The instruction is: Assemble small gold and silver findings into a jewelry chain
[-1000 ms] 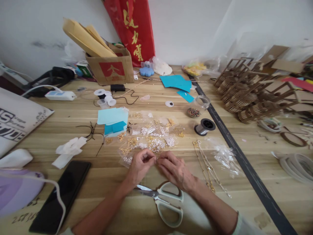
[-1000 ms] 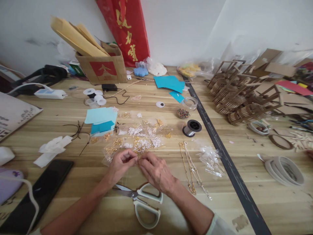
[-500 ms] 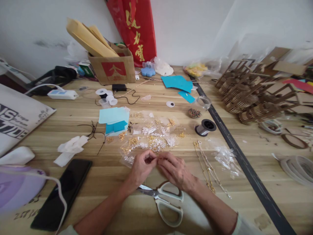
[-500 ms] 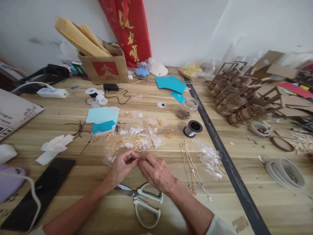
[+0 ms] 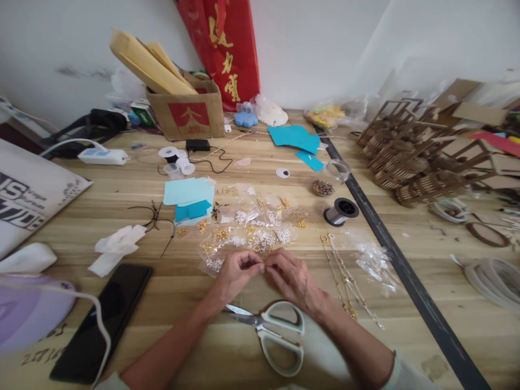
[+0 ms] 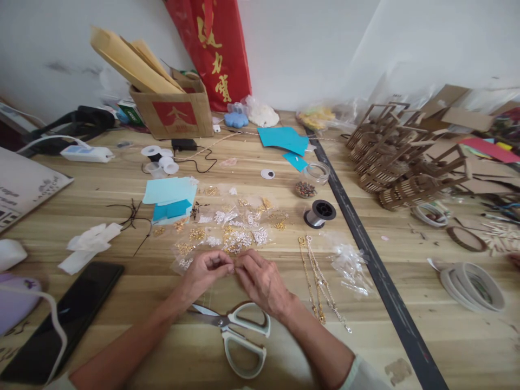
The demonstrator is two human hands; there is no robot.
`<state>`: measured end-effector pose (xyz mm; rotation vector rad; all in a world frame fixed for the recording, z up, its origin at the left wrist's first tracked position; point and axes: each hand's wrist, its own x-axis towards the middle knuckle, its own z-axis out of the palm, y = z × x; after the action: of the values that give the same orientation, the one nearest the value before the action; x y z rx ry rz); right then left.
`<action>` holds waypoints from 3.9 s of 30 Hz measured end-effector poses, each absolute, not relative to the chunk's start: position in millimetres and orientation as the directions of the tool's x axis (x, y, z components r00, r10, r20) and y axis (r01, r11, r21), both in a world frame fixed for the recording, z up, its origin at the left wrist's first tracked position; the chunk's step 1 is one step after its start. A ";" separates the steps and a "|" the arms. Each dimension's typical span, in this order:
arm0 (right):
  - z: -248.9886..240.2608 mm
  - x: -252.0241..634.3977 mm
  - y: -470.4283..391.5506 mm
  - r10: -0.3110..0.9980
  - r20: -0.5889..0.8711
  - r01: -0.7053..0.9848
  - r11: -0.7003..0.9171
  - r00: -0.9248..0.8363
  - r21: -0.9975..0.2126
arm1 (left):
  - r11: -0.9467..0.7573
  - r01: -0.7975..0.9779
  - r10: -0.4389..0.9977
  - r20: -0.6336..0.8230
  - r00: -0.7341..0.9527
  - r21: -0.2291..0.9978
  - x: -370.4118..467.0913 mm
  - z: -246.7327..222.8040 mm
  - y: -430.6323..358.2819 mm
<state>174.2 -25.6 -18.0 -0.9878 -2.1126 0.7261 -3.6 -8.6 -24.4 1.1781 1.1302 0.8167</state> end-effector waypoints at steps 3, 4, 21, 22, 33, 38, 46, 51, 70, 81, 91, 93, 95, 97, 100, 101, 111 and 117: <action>-18.6 173.8 -25.6 0.829 0.339 0.415 0.527 -0.445 -0.742 | 0.256 0.053 0.923 -0.260 0.284 0.965 -4.5 -20.2 -7.4; -18.0 173.5 -25.8 0.836 0.338 0.419 0.518 -0.432 -0.746 | 0.265 0.049 0.919 -0.267 0.291 0.963 -4.8 -18.8 -7.2; -16.9 174.1 -27.8 0.871 0.299 0.400 0.453 -0.390 -0.797 | 0.305 0.022 0.886 -0.293 0.361 0.952 -5.3 -13.1 -7.8; -16.1 174.0 -27.9 0.875 0.292 0.400 0.444 -0.387 -0.802 | 0.301 0.029 0.887 -0.290 0.360 0.953 -5.2 -12.9 -7.8; -15.7 173.1 -27.9 0.896 0.261 0.383 0.396 -0.359 -0.835 | 0.302 0.021 0.872 -0.285 0.399 0.953 -5.7 -10.0 -7.9; -17.3 174.2 -27.6 0.880 0.283 0.375 0.426 -0.381 -0.823 | 0.338 -0.037 0.857 -0.292 0.424 0.940 -5.1 -11.9 -7.6; -10.6 172.0 -28.8 0.855 0.300 0.353 0.460 -0.423 -0.815 | 0.344 -0.091 0.859 -0.274 0.432 0.934 -6.7 -12.6 -7.0; -10.6 171.9 -30.0 0.869 0.277 0.357 0.432 -0.409 -0.828 | 0.345 -0.109 0.860 -0.268 0.435 0.932 -6.0 -11.4 -7.4; -10.3 176.9 -28.7 0.821 0.296 0.395 0.510 -0.488 -0.764 | 0.368 -0.070 0.864 -0.313 0.395 0.927 -6.2 -17.7 -3.3; -16.5 176.1 -26.3 0.864 0.305 0.332 0.447 -0.402 -0.831 | 0.372 -0.038 0.837 -0.318 0.446 0.927 -8.2 -18.2 -4.9; -13.0 174.7 -27.0 0.895 0.243 0.308 0.366 -0.373 -0.878 | 0.319 0.008 0.847 -0.289 0.446 0.948 -8.7 -18.3 -6.4; -13.6 174.8 -26.5 0.900 0.232 0.309 0.354 -0.369 -0.883 | 0.319 0.018 0.847 -0.294 0.444 0.947 -8.7 -16.7 -6.2; -14.0 175.2 -25.8 0.903 0.229 0.308 0.348 -0.364 -0.885 | 0.316 0.024 0.848 -0.293 0.441 0.949 -8.8 -16.8 -5.8; -14.1 175.9 -25.4 0.906 0.224 0.302 0.340 -0.358 -0.891 | 0.306 0.026 0.851 -0.286 0.440 0.952 -9.0 -18.1 -5.2; -13.6 177.5 -26.0 0.924 0.202 0.271 0.296 -0.325 -0.916 | 0.278 0.033 0.862 -0.264 0.433 0.960 -9.8 -19.4 -4.1; -13.2 178.0 -26.4 0.934 0.186 0.252 0.268 -0.306 -0.930 | 0.268 0.038 0.867 -0.258 0.427 0.963 -10.2 -19.3 -3.7; 1.8 184.4 -17.4 0.987 0.126 0.016 0.125 0.105 -0.992 | 0.236 0.033 0.901 -0.232 0.366 0.971 -15.3 -13.7 0.9; -1.4 179.1 -22.4 0.949 0.206 0.194 0.254 -0.238 -0.948 | 0.193 0.043 0.891 -0.194 0.411 0.980 -15.8 -11.7 -0.4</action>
<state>179.1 -22.4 -1.4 -1.0781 -1.6368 1.0680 -15.8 -0.4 -11.7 1.2368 0.9813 0.7533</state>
